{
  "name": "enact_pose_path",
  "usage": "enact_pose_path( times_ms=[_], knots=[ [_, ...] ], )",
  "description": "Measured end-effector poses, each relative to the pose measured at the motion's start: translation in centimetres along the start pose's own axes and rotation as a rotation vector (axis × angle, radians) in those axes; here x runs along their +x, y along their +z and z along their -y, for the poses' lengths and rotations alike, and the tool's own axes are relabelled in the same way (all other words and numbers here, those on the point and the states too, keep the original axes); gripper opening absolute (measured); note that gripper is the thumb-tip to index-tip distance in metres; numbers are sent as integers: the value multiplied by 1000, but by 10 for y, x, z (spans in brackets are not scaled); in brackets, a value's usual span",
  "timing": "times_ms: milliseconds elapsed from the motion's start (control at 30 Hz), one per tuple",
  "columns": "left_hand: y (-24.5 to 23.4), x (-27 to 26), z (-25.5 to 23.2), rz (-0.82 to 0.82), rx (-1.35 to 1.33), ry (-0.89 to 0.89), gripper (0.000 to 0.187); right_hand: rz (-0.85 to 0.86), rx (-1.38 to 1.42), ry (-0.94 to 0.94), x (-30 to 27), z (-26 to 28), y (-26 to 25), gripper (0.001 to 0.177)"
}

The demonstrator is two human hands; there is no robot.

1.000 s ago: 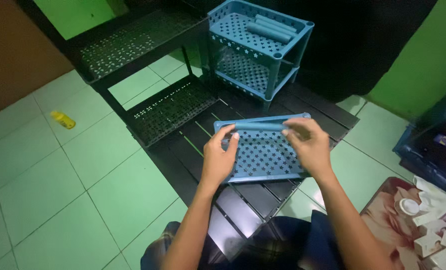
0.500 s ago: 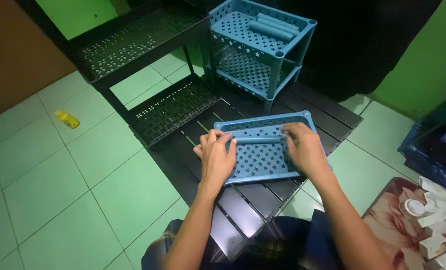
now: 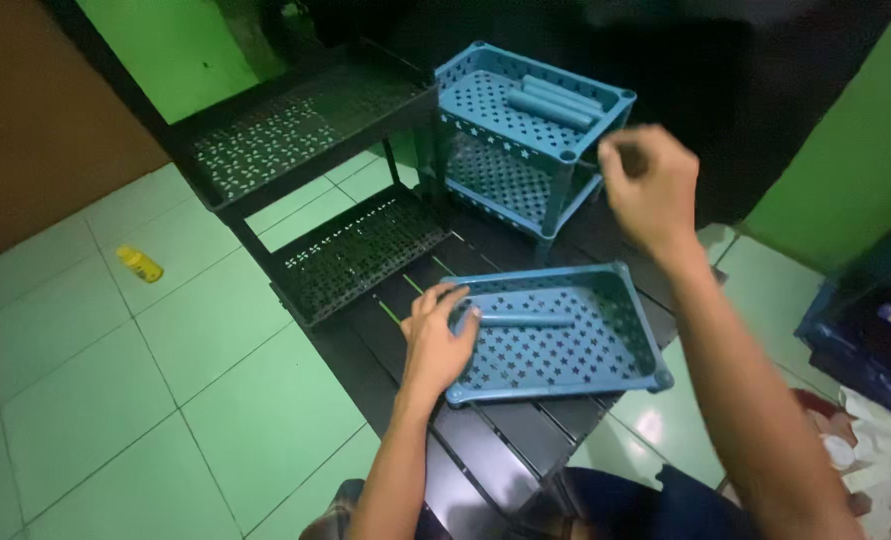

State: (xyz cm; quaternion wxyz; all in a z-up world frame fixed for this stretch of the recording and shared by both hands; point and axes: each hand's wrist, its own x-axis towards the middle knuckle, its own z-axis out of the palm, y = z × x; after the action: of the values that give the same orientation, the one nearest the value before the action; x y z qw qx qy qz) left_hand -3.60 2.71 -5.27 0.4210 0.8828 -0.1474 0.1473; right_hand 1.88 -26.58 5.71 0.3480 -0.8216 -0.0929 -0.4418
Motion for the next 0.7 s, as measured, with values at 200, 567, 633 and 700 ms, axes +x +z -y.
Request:
enact_pose_path(
  times_ms=[200,567,633,700],
  knots=[
    [-2,2,-6,59,13,-42,45,251,-139,55,84,-42,24,22],
    [-7,3,-14,77,41,-90,47,662,-641,318,112,-64,67,40],
    [-7,3,-15,72,40,-98,46,620,-623,312,110,-57,68,36],
    [-8,3,-15,72,37,-104,46,527,-536,282,107,-48,62,29]
  ],
)
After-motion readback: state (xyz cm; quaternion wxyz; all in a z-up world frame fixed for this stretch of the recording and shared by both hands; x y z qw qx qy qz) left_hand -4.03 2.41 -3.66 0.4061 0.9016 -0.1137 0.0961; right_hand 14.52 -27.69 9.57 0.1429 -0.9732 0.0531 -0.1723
